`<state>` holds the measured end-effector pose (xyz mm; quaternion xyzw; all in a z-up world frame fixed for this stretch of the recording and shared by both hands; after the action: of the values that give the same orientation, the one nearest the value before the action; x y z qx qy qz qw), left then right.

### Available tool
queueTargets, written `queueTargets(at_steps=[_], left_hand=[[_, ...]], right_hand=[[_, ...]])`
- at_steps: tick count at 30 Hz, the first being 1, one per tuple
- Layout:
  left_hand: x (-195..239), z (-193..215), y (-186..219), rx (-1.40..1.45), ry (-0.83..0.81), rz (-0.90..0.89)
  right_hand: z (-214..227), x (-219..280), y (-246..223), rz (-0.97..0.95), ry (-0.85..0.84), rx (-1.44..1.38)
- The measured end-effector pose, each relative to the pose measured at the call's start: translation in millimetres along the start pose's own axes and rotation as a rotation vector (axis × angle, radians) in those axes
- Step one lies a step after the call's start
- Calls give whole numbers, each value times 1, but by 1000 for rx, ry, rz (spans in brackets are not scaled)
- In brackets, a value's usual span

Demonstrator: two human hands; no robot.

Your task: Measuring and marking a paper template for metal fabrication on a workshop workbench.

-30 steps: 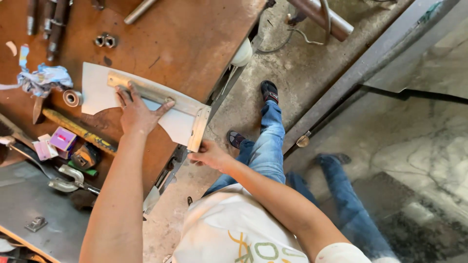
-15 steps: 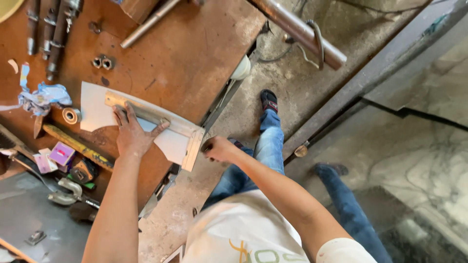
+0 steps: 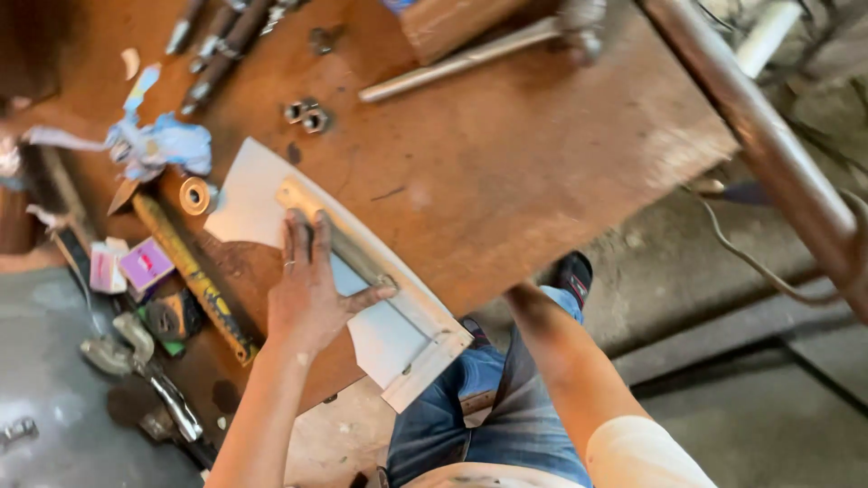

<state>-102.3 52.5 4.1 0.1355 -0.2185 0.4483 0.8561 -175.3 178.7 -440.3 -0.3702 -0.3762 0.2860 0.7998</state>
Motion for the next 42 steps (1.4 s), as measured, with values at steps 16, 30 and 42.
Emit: queueTargets(at_steps=[16, 30, 42], left_hand=[[4, 10, -1, 136, -56, -5], [3, 15, 0, 125, -132, 29], [3, 8, -8, 183, -129, -15]], right_hand=[[93, 67, -29, 245, -7, 58], [215, 116, 61, -132, 239, -1102], [360, 226, -79, -465, 246, -918]])
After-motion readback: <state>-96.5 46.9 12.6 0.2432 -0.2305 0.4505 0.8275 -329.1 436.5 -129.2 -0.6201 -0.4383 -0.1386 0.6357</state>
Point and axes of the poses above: each hand's wrist, its own x-axis away from the middle knuckle, its own z-axis out of the back of the hand, y = z × x, the point moved 5 cm from there along -x, towards the middle knuckle, and after that the axes turned 7 degrees about x, right-handed, at the moved point
